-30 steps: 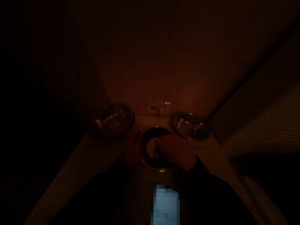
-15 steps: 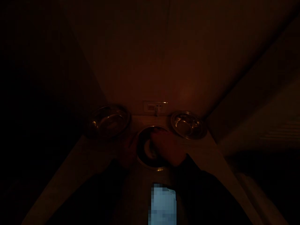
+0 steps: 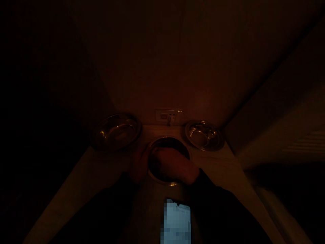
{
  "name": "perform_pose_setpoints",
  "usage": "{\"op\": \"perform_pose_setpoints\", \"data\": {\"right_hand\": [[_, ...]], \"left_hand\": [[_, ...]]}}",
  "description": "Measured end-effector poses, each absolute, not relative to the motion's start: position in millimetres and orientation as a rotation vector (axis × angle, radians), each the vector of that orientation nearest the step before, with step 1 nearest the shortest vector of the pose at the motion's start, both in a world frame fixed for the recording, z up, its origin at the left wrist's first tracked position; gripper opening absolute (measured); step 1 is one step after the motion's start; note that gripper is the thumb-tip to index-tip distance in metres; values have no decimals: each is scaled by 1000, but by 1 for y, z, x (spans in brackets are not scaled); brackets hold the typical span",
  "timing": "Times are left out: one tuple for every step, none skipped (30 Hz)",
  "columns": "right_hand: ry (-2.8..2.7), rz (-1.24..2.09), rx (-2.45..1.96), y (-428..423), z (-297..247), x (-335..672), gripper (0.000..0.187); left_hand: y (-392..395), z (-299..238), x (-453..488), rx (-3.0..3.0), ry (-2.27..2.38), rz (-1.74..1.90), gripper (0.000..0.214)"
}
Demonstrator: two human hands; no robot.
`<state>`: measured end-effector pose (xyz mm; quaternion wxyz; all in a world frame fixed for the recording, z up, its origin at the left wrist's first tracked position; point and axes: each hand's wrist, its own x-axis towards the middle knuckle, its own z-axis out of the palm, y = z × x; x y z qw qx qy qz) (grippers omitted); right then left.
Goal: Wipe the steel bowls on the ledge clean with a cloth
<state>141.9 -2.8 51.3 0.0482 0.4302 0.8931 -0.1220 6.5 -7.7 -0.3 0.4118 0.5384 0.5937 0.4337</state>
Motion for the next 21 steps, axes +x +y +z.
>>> {"op": "perform_pose_setpoints", "data": {"right_hand": [[2715, -341, 1353, -2, 51, 143, 30], [2700, -304, 1396, -1, 50, 145, 31], [2676, -263, 1439, -1, 51, 147, 30], [2646, -221, 1482, 0, 52, 150, 30], [2612, -183, 1519, -1, 53, 154, 28], [2579, -152, 1550, -1, 54, 156, 26], [2551, -127, 1573, -1, 55, 159, 25], [2530, -109, 1590, -1, 56, 160, 24], [2519, -96, 1601, -1, 56, 160, 24], [2518, -86, 1609, -1, 56, 160, 24], [2524, -78, 1616, -1, 55, 158, 25], [2535, -75, 1621, -1, 54, 155, 25], [2549, -77, 1623, 0, 52, 152, 26], [2567, -85, 1620, 0, 50, 148, 27], [2589, -99, 1611, 0, 48, 145, 28], [2614, -122, 1590, 1, 47, 142, 29], [2642, -153, 1559, 1, 46, 140, 29], [2670, -189, 1520, 1, 45, 138, 29], [2694, -229, 1474, 0, 46, 137, 30], [2712, -270, 1425, -1, 48, 136, 29], [2721, -308, 1375, -2, 50, 137, 27]], "left_hand": [[-8, 0, 6, 1361, 1493, 1088, 37], [-8, 0, 6, 1363, 1494, 1088, 37], [-8, 0, 6, 1358, 1497, 1090, 36], [-8, -1, 6, 1345, 1502, 1093, 36], [-8, -2, 6, 1334, 1503, 1096, 36], [-8, -3, 6, 1331, 1499, 1096, 36], [-8, -3, 6, 1332, 1500, 1093, 36], [-8, -4, 7, 1332, 1508, 1092, 36], [-8, -3, 7, 1330, 1519, 1093, 36], [-8, -3, 7, 1335, 1524, 1090, 36], [-9, -2, 7, 1340, 1525, 1086, 36], [-9, -1, 7, 1346, 1515, 1074, 36], [-9, 0, 7, 1352, 1502, 1060, 37], [-9, 1, 7, 1362, 1489, 1047, 38], [-9, 2, 6, 1374, 1486, 1040, 38], [-9, 2, 6, 1381, 1494, 1039, 39], [-9, 2, 6, 1383, 1506, 1042, 39], [-9, 1, 7, 1385, 1515, 1046, 39], [-9, 0, 7, 1382, 1526, 1056, 39], [-9, -1, 7, 1383, 1526, 1064, 38], [-9, -3, 7, 1383, 1523, 1071, 39]]}}
